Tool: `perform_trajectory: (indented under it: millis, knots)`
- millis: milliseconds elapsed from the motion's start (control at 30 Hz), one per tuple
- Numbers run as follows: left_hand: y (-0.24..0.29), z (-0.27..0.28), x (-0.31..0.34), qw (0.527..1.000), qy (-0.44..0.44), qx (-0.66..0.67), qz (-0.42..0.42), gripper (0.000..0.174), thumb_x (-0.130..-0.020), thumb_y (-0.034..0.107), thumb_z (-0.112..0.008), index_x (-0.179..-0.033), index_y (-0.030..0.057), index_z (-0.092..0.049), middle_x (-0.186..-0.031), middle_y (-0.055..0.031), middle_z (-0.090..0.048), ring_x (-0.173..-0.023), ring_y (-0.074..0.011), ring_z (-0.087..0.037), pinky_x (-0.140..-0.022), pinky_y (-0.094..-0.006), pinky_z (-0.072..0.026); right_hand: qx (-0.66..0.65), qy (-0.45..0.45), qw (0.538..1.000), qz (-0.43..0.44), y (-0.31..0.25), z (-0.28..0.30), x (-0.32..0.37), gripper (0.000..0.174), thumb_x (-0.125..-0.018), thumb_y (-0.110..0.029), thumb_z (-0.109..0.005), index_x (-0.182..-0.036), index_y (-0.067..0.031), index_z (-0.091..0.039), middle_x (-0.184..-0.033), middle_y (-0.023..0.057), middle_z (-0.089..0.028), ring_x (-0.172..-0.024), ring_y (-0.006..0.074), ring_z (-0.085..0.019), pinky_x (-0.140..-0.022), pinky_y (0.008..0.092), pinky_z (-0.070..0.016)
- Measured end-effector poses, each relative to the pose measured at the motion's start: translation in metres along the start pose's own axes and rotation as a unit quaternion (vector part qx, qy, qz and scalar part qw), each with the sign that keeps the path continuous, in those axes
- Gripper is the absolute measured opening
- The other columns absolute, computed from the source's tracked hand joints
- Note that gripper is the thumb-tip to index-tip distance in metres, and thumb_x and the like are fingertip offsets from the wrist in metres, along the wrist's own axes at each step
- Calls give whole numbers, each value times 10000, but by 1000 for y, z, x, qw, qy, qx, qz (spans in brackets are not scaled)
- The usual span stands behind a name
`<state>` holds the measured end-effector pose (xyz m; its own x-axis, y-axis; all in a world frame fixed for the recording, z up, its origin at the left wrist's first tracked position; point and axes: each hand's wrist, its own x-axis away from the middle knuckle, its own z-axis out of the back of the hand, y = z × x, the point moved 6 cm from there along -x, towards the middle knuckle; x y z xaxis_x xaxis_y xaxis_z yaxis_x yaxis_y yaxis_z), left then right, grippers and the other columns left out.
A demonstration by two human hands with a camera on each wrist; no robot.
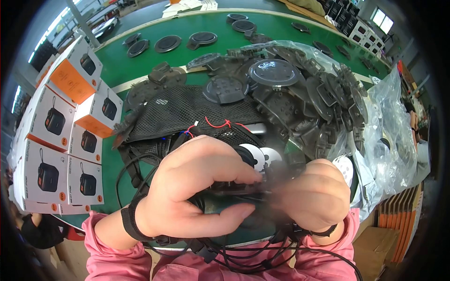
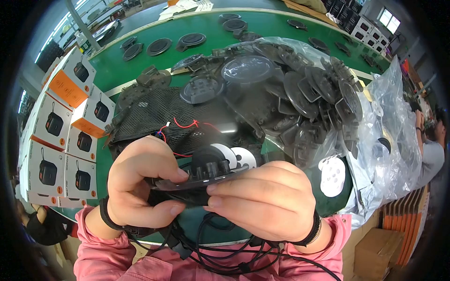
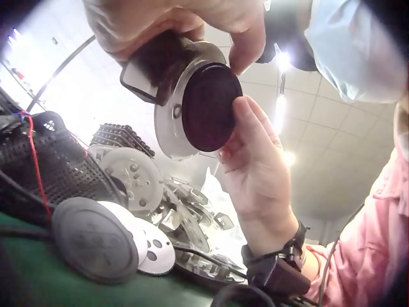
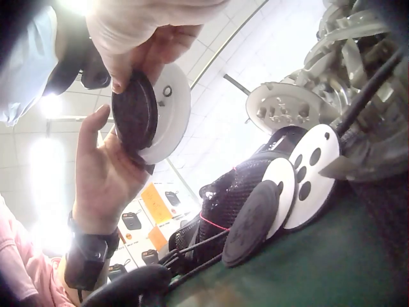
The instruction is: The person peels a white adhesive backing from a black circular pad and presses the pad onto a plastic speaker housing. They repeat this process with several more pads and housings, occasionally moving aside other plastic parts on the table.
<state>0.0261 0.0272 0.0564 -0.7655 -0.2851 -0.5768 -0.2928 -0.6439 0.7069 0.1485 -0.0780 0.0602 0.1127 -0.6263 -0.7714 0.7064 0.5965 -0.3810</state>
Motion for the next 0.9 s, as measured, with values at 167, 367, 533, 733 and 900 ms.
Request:
perform_trajectory:
  millis: [167,367,533,733,900]
  knots:
    - [1,0,-1,1000,1,-12,4,308,-526,75,-711,-806,25,-591,-779,-86,-547,-670,-198,-507,-603,-288,-390,-4,3,1000,2,-1,-1,1,255,-608,-69,-708,-852,-90,-638,-841,17,-634,-656,135,-590,-505,225,-390]
    - [0,-2,-1,1000,-1,-6,15,287,-545,67,-711,-801,27,-589,-779,-87,-548,-669,-196,-509,-597,-285,-391,-2,16,1000,3,1,-2,2,290,-589,-55,-698,-871,-88,-639,-832,13,-630,-645,133,-586,-502,224,-391]
    - [0,-2,-1,1000,-2,-13,11,278,-555,51,-705,-805,24,-587,-776,-89,-547,-662,-188,-510,-583,-275,-389,11,-4,1000,8,1,-2,2,306,-578,-45,-691,-875,-86,-637,-836,14,-628,-637,134,-587,-497,225,-392]
    - [1,-2,-1,1000,-4,-13,11,266,-557,36,-699,-797,23,-583,-768,-86,-543,-654,-184,-510,-569,-272,-386,7,-15,1000,4,0,-2,0,314,-575,-33,-687,-881,-77,-631,-830,19,-626,-634,139,-592,-492,226,-407]
    - [1,-2,-1,1000,2,-11,12,255,-555,27,-698,-780,27,-577,-767,-83,-546,-649,-178,-508,-562,-266,-382,5,-5,1000,7,0,-3,0,312,-576,-30,-687,-880,-71,-628,-826,22,-625,-620,139,-592,-481,223,-406]
